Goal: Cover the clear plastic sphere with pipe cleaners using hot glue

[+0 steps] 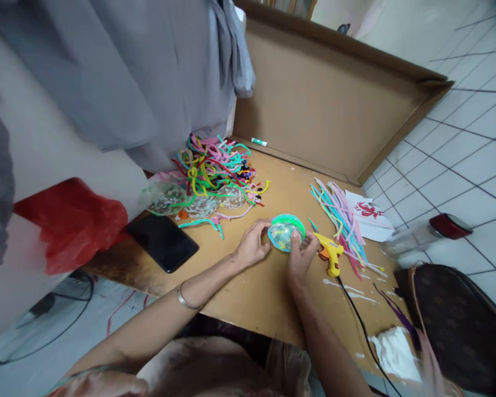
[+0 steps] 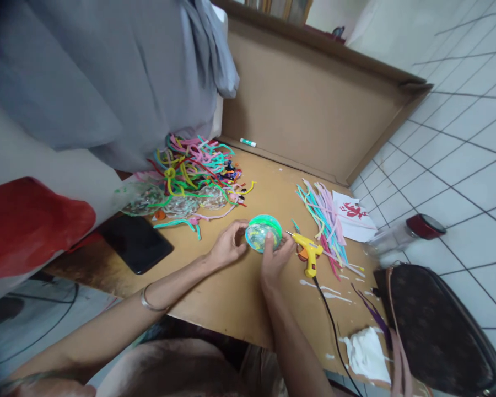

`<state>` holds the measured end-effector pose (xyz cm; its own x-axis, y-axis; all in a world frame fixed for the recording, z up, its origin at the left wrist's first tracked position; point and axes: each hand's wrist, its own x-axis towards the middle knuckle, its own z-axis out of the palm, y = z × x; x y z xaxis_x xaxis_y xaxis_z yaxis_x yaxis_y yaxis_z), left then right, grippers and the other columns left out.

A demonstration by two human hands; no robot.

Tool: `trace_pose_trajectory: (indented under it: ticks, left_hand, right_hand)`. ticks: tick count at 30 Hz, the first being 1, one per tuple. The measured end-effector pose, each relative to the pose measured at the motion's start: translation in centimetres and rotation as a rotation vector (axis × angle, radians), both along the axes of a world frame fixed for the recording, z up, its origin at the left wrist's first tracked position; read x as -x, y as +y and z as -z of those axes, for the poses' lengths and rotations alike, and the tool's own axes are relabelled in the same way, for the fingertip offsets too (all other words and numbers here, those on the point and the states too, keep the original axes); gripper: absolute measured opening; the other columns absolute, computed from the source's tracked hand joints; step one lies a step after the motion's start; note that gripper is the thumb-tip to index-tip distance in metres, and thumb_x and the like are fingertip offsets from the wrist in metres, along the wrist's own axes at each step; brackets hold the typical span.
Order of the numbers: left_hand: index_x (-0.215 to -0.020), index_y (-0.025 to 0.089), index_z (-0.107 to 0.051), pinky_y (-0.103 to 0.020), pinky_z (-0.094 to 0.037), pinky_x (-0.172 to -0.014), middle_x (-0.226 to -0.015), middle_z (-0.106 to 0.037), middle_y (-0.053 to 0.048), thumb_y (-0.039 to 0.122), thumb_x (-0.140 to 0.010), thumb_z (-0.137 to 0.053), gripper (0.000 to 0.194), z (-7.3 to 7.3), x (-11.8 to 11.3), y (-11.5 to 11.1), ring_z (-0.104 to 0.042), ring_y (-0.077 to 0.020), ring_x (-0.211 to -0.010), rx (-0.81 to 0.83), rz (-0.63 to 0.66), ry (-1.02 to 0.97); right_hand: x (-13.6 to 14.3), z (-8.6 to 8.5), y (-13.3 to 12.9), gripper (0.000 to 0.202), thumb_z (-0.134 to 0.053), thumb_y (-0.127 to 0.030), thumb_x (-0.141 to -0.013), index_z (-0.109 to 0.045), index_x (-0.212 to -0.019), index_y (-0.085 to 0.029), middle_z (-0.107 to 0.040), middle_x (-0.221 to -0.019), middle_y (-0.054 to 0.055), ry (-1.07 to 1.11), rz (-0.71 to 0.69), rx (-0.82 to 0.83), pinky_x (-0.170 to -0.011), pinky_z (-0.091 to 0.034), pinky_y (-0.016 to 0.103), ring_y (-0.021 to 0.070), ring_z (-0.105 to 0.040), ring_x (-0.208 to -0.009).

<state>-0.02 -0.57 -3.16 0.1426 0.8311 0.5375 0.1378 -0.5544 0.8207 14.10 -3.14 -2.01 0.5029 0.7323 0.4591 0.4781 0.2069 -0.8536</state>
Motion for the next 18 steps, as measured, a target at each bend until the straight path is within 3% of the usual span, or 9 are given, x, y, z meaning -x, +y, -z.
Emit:
trace_pose_trajectory:
  ticks: [7,18]
  left_hand:
    - [-0.110,0.021,-0.046,-0.041,-0.049,-0.096,-0.124,-0.054,-0.012,0.023,-0.066,-0.079,0.055,0.21,-0.14,-0.48,-0.058,-0.0254,-0.115,0.036,-0.030,0.040]
    - [-0.113,0.021,-0.046,-0.043,-0.044,-0.102,-0.126,-0.052,-0.012,0.007,-0.062,-0.062,0.056,-0.41,0.33,-0.42,-0.053,-0.0261,-0.119,-0.026,-0.005,0.070]
  right_hand:
    - [0.85,-0.59,-0.32,0.050,-0.061,-0.057,-0.078,-0.047,-0.110,-0.021,-0.054,-0.108,0.009,0.011,0.012,0.017,-0.089,-0.048,0.045,0.0244,-0.054,-0.099]
    - [0.87,-1.00,-0.55,0.049,-0.060,-0.049,-0.074,-0.045,-0.111,-0.020,-0.054,-0.112,0.012,0.123,-0.058,0.060,-0.086,-0.049,0.043,0.0241,-0.056,-0.098]
